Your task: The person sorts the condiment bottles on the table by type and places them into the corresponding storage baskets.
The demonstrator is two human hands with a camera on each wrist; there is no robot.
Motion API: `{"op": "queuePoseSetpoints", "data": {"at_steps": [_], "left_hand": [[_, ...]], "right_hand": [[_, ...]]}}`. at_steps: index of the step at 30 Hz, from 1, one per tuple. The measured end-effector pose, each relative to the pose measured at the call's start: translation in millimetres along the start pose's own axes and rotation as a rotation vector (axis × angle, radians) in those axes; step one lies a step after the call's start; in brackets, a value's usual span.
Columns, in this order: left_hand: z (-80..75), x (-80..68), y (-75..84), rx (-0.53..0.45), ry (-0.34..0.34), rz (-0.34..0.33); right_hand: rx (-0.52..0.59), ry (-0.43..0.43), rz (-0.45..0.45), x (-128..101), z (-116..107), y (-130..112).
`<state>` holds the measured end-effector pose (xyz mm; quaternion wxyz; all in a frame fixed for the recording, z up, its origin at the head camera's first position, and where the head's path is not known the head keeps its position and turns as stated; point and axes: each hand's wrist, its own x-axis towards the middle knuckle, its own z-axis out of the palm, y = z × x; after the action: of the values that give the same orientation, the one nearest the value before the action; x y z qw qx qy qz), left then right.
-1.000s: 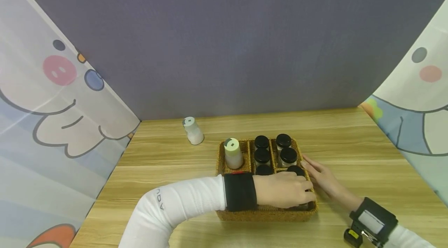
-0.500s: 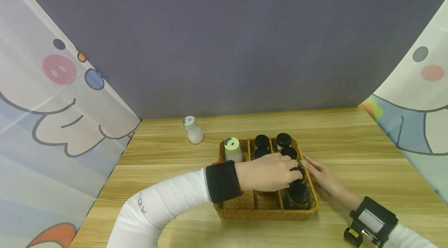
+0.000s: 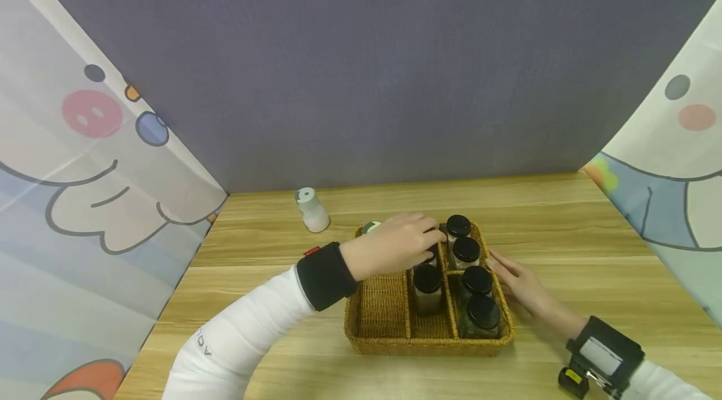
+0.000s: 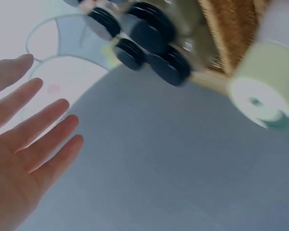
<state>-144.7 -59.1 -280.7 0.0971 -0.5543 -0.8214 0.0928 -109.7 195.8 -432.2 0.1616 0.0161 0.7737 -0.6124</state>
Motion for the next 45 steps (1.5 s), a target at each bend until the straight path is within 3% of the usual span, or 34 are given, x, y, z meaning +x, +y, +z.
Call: {"op": "queuePoseSetpoints", "data": {"at_steps": [5,11,17,23,33,36,45], "left_hand": [[10.1,-11.4,-17.1,-0.076,-0.003,-0.104],[26.4,-25.7,-36.5,-0.128,0.057,-0.186],[39.8,-40.4,-55.9,-0.208,0.102,-0.304],[54.4,-52.5,-75.7,-0.225,0.096,-0.434],[84.5,-69.3,-109.3,-0.164,0.189,-0.59],[90.6,-75.0,-115.4,-0.177,0.189,-0.643],[104.7,-88.5,-126.6,-0.226,0.186,-0.695]], "right_hand": [[0.011,0.003,-0.003,-0.5,-0.2,-0.3],[-0.003,0.01,0.006,-2.2,0.5,-1.0],[0.058,-0.008,0.022,-1.8,0.6,-0.1],[0.083,-0.042,0.028,-3.5,-2.8,-0.2],[0.026,-0.051,0.035,-6.9,-4.3,-1.2],[0.029,-0.048,0.036,-7.5,-4.3,-1.6],[0.031,-0.043,0.024,-8.3,-4.4,-0.4]]}}
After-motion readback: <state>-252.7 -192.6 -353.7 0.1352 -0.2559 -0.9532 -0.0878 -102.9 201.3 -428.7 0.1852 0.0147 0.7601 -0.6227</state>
